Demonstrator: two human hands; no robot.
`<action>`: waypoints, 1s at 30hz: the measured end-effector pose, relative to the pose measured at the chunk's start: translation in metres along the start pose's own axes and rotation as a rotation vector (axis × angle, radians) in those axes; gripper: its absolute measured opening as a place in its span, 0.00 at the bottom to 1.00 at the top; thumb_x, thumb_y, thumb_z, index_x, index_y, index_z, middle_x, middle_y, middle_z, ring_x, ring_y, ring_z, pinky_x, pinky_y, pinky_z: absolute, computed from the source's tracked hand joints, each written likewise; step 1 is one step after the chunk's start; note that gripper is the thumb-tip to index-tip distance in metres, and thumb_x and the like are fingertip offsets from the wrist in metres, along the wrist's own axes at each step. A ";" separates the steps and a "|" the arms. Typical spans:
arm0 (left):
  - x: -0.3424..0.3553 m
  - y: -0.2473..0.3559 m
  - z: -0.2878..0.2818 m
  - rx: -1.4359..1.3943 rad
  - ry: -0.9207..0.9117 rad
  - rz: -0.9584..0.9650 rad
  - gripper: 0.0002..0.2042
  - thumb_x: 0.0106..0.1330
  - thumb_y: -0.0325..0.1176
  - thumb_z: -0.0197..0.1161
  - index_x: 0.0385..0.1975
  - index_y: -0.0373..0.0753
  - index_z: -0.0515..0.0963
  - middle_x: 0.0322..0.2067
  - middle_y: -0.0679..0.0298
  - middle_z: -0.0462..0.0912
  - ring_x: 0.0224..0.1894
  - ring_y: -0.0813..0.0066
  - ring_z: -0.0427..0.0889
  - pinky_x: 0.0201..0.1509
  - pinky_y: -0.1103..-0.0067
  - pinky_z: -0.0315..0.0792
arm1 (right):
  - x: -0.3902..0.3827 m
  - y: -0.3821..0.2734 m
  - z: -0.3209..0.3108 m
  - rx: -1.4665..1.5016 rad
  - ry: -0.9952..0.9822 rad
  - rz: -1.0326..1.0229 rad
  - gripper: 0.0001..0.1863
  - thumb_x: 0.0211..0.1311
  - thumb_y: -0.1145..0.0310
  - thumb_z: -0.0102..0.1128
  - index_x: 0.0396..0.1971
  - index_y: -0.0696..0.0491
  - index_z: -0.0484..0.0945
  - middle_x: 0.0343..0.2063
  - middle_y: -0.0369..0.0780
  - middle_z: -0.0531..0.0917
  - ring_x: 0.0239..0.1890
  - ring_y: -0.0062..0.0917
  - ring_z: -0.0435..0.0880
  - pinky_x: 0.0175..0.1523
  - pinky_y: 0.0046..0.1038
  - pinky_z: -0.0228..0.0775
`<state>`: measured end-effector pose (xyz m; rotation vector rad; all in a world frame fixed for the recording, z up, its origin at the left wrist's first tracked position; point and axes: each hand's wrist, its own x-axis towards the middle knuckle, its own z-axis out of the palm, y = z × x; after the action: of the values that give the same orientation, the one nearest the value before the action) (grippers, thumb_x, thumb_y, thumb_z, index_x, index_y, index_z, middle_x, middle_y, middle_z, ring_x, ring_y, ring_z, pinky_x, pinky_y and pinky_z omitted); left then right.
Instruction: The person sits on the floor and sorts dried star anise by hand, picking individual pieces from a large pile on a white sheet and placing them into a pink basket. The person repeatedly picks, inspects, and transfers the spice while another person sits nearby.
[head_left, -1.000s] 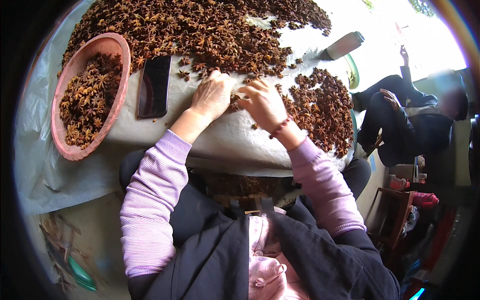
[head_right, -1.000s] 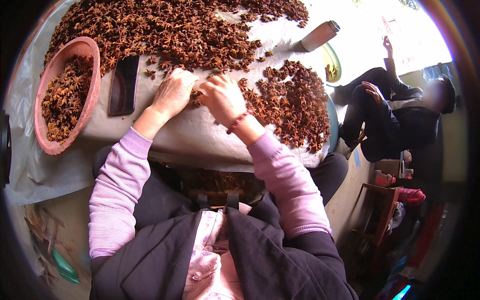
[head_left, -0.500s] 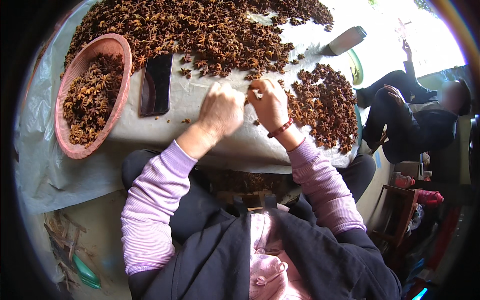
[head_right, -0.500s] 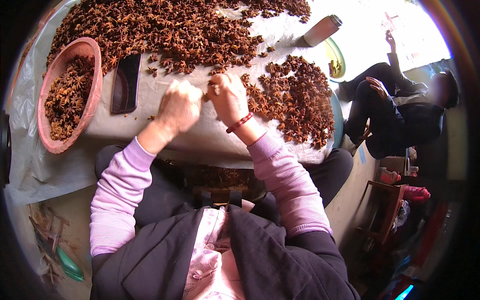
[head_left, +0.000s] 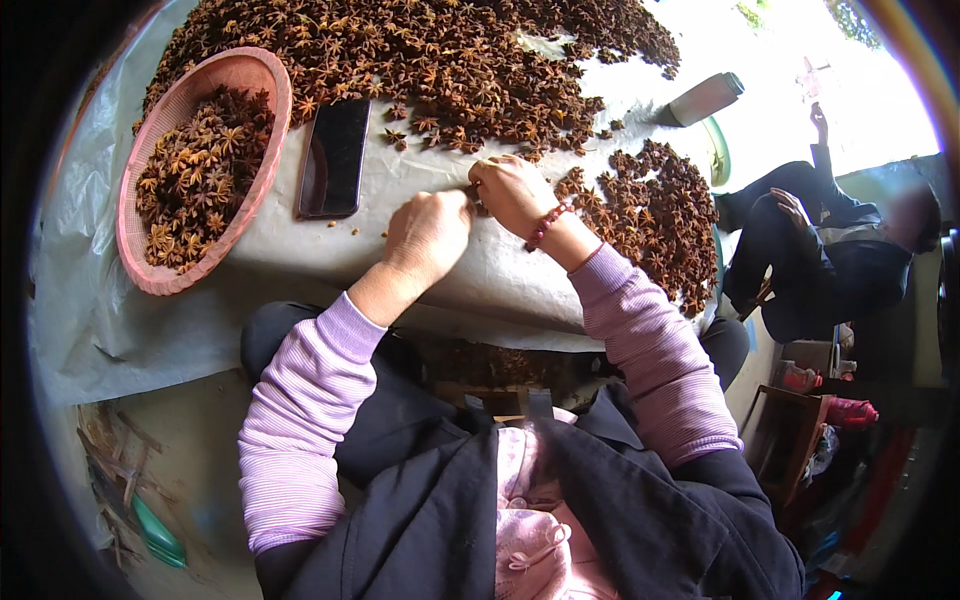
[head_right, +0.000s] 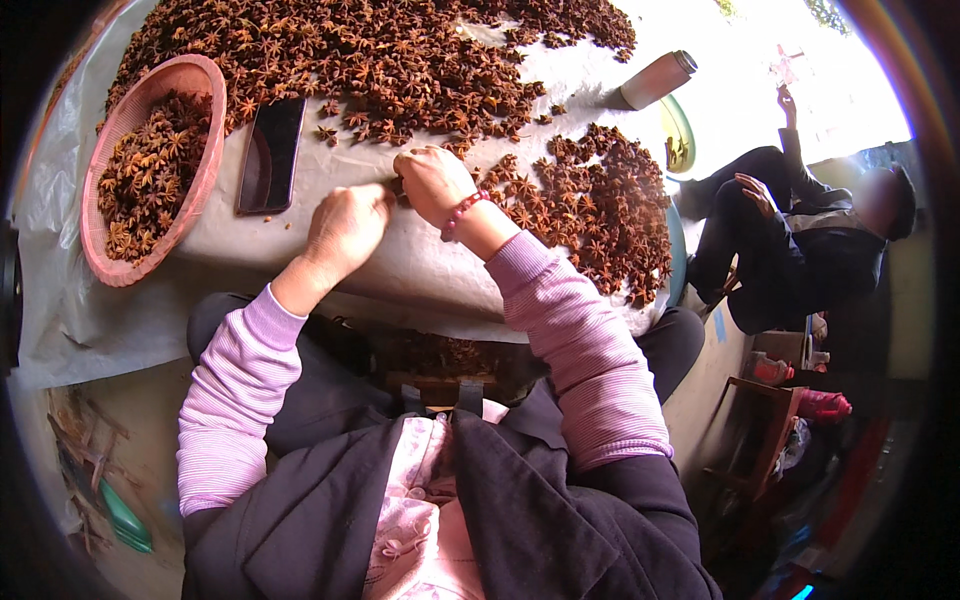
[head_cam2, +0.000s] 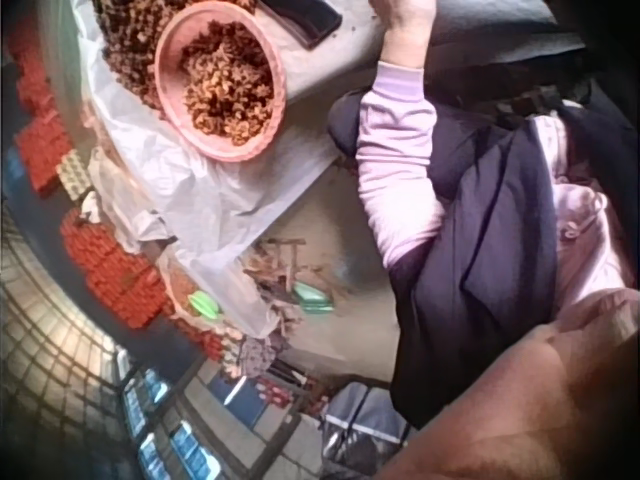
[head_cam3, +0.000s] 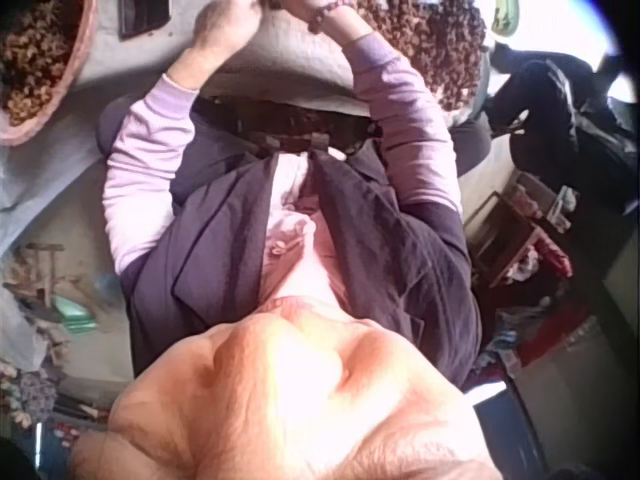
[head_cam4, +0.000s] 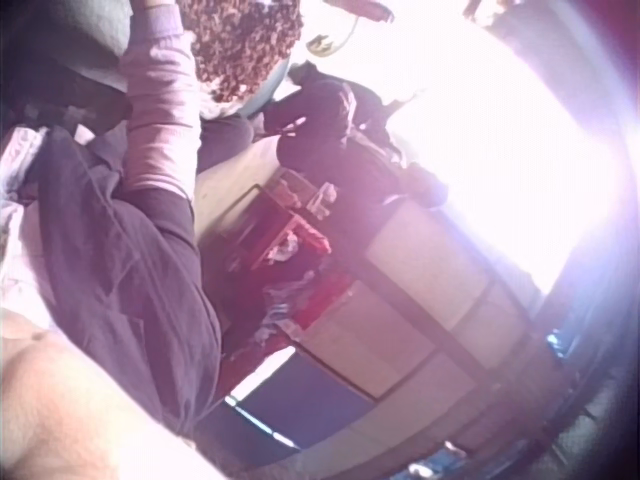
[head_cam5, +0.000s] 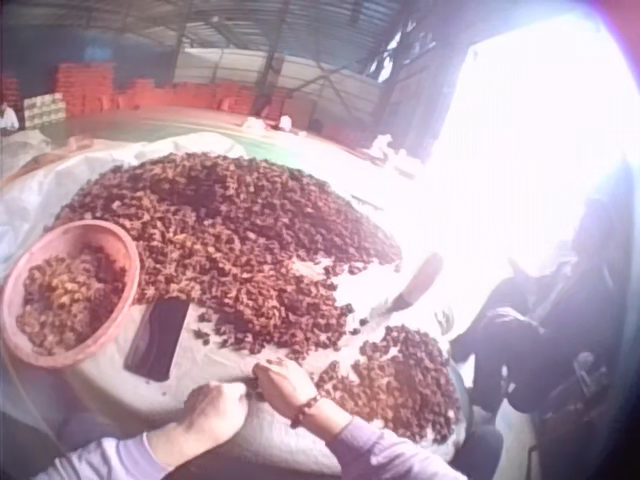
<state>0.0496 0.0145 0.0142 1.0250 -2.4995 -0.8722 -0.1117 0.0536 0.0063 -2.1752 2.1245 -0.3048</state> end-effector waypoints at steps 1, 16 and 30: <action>0.005 -0.007 0.002 -0.069 0.054 -0.013 0.09 0.65 0.33 0.53 0.36 0.39 0.80 0.29 0.48 0.81 0.34 0.50 0.82 0.37 0.64 0.74 | -0.003 -0.001 0.001 0.076 0.123 -0.059 0.06 0.54 0.72 0.57 0.30 0.57 0.79 0.27 0.45 0.83 0.32 0.37 0.83 0.39 0.36 0.74; 0.039 0.005 0.005 0.204 0.229 0.448 0.04 0.63 0.29 0.56 0.33 0.39 0.77 0.30 0.57 0.81 0.30 0.66 0.83 0.28 0.75 0.79 | -0.094 -0.022 -0.053 0.833 -0.377 0.109 0.10 0.58 0.70 0.63 0.40 0.55 0.77 0.28 0.37 0.85 0.30 0.18 0.83 0.37 0.24 0.75; 0.069 -0.012 0.015 -0.924 -0.019 -0.039 0.07 0.68 0.32 0.57 0.32 0.36 0.78 0.25 0.71 0.79 0.26 0.85 0.77 0.31 0.85 0.73 | -0.053 -0.013 -0.016 0.682 0.472 0.262 0.23 0.54 0.70 0.66 0.50 0.55 0.73 0.38 0.45 0.77 0.27 0.25 0.81 0.34 0.27 0.74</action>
<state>0.0004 -0.0354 -0.0016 0.7126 -1.7110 -1.7855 -0.1027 0.1082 0.0206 -1.5126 2.0278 -1.3877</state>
